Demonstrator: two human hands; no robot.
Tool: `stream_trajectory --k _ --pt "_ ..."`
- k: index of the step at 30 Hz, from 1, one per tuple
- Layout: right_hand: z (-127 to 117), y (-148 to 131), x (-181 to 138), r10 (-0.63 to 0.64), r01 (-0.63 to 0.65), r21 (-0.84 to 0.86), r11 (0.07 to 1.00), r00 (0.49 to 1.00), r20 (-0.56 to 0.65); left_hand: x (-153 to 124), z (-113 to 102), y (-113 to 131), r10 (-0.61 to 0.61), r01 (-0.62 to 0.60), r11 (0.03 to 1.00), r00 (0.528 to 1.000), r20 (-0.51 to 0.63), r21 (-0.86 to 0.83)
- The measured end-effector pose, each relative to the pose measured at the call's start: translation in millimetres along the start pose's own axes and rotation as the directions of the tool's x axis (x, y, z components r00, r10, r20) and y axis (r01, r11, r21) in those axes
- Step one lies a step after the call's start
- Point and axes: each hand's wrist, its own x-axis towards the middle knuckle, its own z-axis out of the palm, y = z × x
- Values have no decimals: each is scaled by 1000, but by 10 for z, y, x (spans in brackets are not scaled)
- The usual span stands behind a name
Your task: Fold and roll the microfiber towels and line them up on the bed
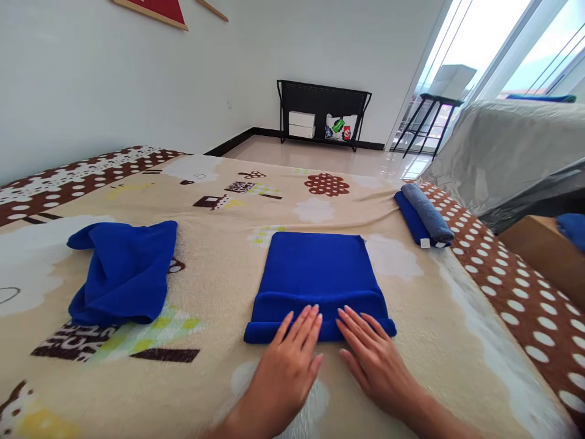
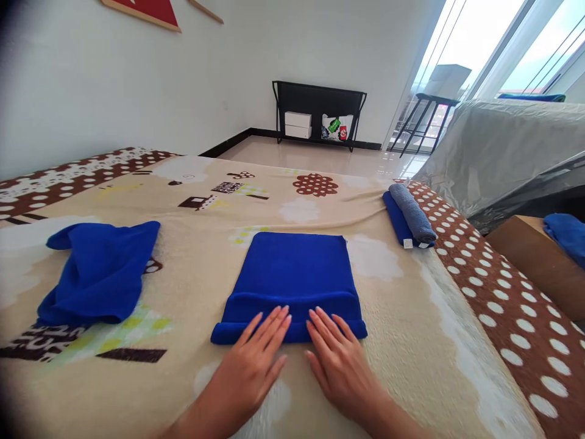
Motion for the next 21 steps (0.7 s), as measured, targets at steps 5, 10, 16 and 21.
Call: stream_trajectory --k 5,10,16,21 --pt "79 191 106 20 -25 44 999 993 120 14 166 -187 -47 49 998 997 63 -29" --pt "78 713 -405 202 -198 -63 978 977 73 -468 191 -748 -288 286 953 957 15 102" --pt "-40 611 -678 136 -153 -178 972 985 -105 -661 -146 -746 -125 139 985 982 -140 99" --pt "27 436 -486 14 -21 -154 988 999 -49 -507 -93 -525 16 -12 999 998 -60 52"
